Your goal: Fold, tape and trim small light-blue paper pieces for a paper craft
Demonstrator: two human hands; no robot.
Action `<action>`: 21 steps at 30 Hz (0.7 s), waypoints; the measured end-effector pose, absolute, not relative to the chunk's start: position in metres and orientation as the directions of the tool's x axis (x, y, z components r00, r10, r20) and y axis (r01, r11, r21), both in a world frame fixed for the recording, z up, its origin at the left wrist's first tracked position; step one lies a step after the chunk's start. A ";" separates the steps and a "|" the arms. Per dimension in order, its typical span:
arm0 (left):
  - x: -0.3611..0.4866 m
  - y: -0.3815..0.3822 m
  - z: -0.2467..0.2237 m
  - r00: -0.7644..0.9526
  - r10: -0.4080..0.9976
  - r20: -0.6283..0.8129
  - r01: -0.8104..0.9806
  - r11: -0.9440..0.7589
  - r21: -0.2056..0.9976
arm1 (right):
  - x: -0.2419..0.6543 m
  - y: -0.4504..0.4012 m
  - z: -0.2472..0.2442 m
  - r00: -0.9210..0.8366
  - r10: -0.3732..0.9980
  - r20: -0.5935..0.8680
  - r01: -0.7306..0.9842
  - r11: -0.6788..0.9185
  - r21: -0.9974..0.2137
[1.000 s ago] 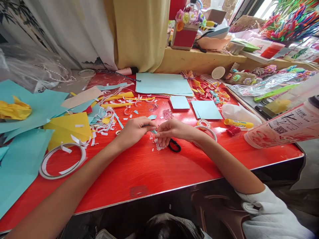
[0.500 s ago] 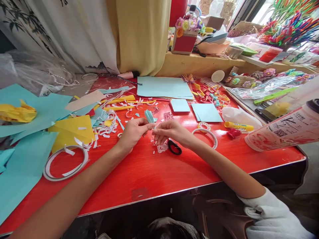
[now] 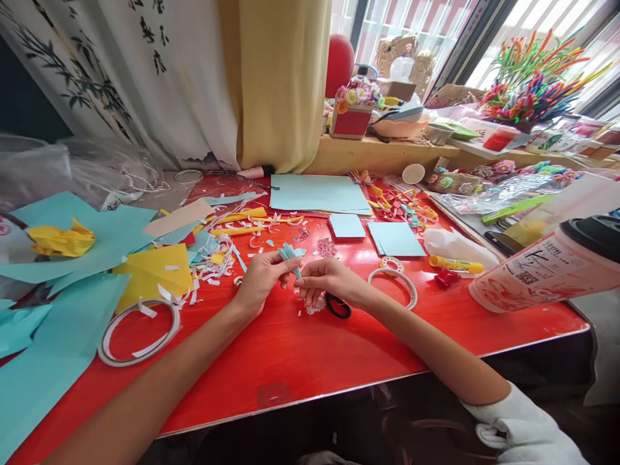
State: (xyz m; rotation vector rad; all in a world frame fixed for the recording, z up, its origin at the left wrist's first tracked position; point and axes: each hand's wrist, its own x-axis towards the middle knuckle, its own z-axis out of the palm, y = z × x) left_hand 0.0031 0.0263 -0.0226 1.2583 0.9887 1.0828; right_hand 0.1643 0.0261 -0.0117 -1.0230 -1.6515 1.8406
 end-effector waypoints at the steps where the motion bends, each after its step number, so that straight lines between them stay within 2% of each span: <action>1: 0.002 0.027 -0.022 0.234 0.972 -0.013 -0.093 0.035 0.995 | 0.164 0.026 -0.010 -0.620 0.752 -0.225 0.137 -0.179 -0.974; 5: 0.001 0.027 -0.015 0.243 0.965 -0.099 -0.210 0.152 0.966 | 0.167 0.028 -0.008 -0.634 0.753 -0.179 0.071 -0.174 -0.982; 8: -0.001 0.029 -0.010 0.223 0.967 -0.120 -0.264 0.179 0.948 | 0.170 0.030 -0.008 -0.631 0.762 -0.146 0.041 -0.154 -0.987; 12: -0.013 0.038 -0.004 0.067 0.997 -0.042 -0.242 0.058 0.969 | 0.174 0.033 -0.007 -0.625 0.762 -0.169 0.089 -0.146 -0.985; 14: -0.020 0.043 -0.002 -0.028 0.997 0.075 -0.141 -0.078 0.987 | 0.176 0.034 -0.007 -0.631 0.748 -0.208 0.158 -0.139 -0.978; 15: -0.023 0.044 -0.001 -0.023 0.990 0.138 -0.034 -0.139 0.990 | 0.178 0.036 -0.006 -0.637 0.737 -0.225 0.195 -0.128 -0.972; 17: -0.024 0.045 -0.001 0.123 0.966 0.227 0.201 -0.248 0.947 | 0.182 0.039 -0.006 -0.643 0.728 -0.236 0.263 -0.080 -0.962; 19: -0.021 0.043 -0.003 0.305 0.929 0.208 0.382 -0.320 0.867 | 0.186 0.043 -0.004 -0.618 0.762 -0.193 0.310 0.011 -0.951; 21: -0.017 0.040 -0.007 0.375 0.917 0.138 0.461 -0.314 0.830 | 0.189 0.047 -0.002 -0.545 0.833 -0.095 0.329 0.108 -0.938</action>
